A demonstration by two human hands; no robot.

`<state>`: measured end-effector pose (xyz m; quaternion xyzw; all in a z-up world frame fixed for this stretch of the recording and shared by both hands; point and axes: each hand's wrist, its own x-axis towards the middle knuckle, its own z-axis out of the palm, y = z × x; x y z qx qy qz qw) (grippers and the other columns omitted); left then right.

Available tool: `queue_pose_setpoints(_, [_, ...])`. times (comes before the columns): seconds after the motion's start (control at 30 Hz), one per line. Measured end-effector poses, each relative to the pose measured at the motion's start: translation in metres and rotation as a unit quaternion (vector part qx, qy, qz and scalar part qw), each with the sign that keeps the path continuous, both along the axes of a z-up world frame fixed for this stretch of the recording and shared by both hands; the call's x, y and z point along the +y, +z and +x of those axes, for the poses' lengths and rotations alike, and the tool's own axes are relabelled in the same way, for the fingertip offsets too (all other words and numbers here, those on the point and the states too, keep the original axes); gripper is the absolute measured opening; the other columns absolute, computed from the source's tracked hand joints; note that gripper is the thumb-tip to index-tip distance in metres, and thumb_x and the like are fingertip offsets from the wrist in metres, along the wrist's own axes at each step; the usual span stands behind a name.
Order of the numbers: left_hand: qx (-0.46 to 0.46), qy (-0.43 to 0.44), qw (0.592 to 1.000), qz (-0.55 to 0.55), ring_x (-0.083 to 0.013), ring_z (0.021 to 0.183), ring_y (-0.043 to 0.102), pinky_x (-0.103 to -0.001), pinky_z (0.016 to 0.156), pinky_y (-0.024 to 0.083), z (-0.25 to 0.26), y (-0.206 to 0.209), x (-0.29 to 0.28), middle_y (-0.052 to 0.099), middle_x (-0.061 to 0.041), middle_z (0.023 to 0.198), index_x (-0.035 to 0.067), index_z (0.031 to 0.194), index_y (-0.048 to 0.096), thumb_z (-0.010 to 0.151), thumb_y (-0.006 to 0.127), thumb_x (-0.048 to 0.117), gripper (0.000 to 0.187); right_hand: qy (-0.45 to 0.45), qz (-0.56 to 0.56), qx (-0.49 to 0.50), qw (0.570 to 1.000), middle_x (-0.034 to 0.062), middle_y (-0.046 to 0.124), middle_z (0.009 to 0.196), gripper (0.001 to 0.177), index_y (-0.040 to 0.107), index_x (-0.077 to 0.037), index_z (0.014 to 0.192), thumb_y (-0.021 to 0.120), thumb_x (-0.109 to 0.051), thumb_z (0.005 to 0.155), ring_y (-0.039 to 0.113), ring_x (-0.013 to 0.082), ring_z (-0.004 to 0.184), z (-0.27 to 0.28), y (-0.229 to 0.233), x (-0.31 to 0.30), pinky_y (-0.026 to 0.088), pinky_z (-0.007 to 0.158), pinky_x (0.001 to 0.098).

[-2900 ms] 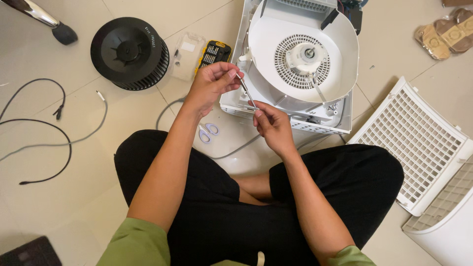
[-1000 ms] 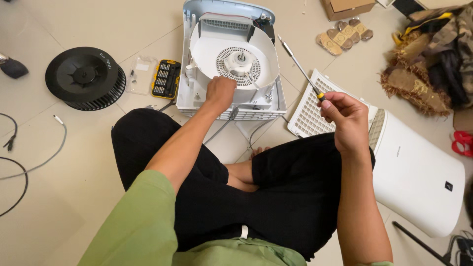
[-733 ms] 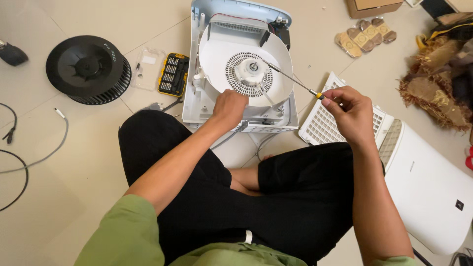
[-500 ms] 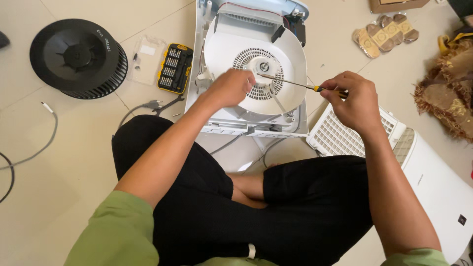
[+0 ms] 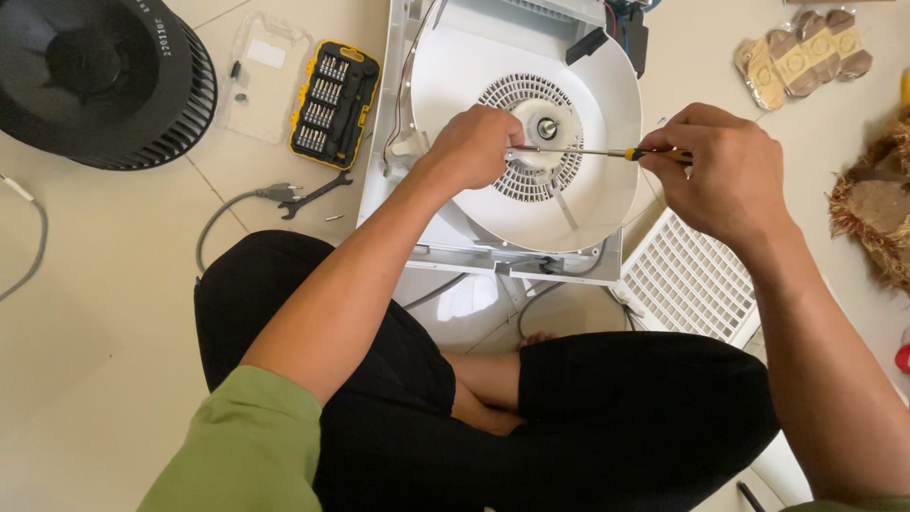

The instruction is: The person disassembles an electric fan by removing the front grille, unscrewing the central nut, and detaching the fan blade and motor housing components using a screwdriver. Parts are placed on the floor as they are removed.

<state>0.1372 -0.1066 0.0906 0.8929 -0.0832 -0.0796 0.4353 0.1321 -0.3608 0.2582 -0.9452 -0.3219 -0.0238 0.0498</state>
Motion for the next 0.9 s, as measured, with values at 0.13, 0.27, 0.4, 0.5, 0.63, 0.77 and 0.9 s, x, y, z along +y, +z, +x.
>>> queue_pose_setpoints(0.13, [0.016,0.003,1.000,-0.014,-0.0315,0.090,0.072,-0.042,0.077,0.057,-0.005,0.006,0.001,0.073,-0.014,0.096,0.011,0.098,0.079,0.070,0.067,-0.011,0.037,0.007,-0.028,-0.004,1.000,-0.0008,0.072,0.098,0.008,0.082,-0.014,0.102,0.080,-0.016,0.095,0.070,0.0211,0.079,0.002,0.002,0.003,0.053,0.068,0.0345])
queue_pose_setpoints(0.27, [0.006,-0.011,1.000,-0.021,-0.0333,0.085,0.071,-0.043,0.072,0.056,-0.006,0.011,0.003,0.072,-0.018,0.090,0.008,0.095,0.079,0.068,0.065,-0.013,0.037,0.016,-0.052,-0.026,0.998,-0.0023,0.072,0.092,0.004,0.081,-0.013,0.096,0.080,-0.018,0.096,0.070,0.0194,0.077,0.001,0.007,0.008,0.053,0.066,0.0331])
queue_pose_setpoints(0.4, [0.023,-0.013,0.999,-0.023,-0.0339,0.082,0.072,-0.044,0.070,0.055,-0.006,0.015,0.003,0.071,-0.020,0.085,0.007,0.093,0.078,0.069,0.064,-0.014,0.035,0.037,-0.082,-0.066,0.994,-0.0032,0.072,0.091,0.005,0.081,-0.015,0.095,0.081,-0.019,0.096,0.069,0.0191,0.072,0.000,0.013,0.014,0.053,0.066,0.0329])
queue_pose_setpoints(0.5, [0.017,-0.020,1.000,-0.012,-0.0351,0.084,0.072,-0.045,0.073,0.056,-0.007,0.015,0.003,0.072,-0.022,0.087,0.005,0.094,0.079,0.071,0.065,-0.013,0.032,0.047,-0.098,-0.080,0.991,-0.0031,0.072,0.091,0.005,0.082,-0.015,0.094,0.081,-0.020,0.096,0.068,0.0203,0.074,0.000,0.016,0.022,0.053,0.066,0.0331])
queue_pose_setpoints(0.63, [0.035,-0.015,0.999,-0.019,-0.0348,0.088,0.073,-0.043,0.075,0.057,-0.007,0.015,0.002,0.073,-0.021,0.093,0.011,0.103,0.079,0.071,0.065,-0.013,0.042,0.060,-0.125,-0.095,0.986,-0.0028,0.072,0.092,0.004,0.082,-0.016,0.095,0.080,-0.020,0.094,0.068,0.0214,0.071,-0.001,0.021,0.032,0.053,0.062,0.0339])
queue_pose_setpoints(0.77, [0.011,-0.011,1.000,-0.018,-0.0352,0.093,0.072,-0.043,0.079,0.057,-0.006,0.012,0.002,0.073,-0.020,0.098,0.010,0.105,0.079,0.070,0.067,-0.012,0.043,0.082,-0.129,-0.114,0.982,-0.0031,0.073,0.092,0.005,0.082,-0.016,0.091,0.079,-0.018,0.095,0.068,0.0224,0.073,0.000,0.024,0.040,0.054,0.065,0.0343])
queue_pose_setpoints(0.9, [-0.016,-0.014,0.999,-0.025,-0.0342,0.096,0.073,-0.041,0.082,0.057,-0.004,0.005,0.002,0.074,-0.020,0.101,0.007,0.104,0.079,0.070,0.067,-0.012,0.040,0.090,-0.125,-0.100,0.983,-0.0024,0.074,0.097,0.004,0.082,-0.016,0.093,0.078,-0.017,0.092,0.070,0.0221,0.074,0.004,0.024,0.047,0.054,0.065,0.0350])
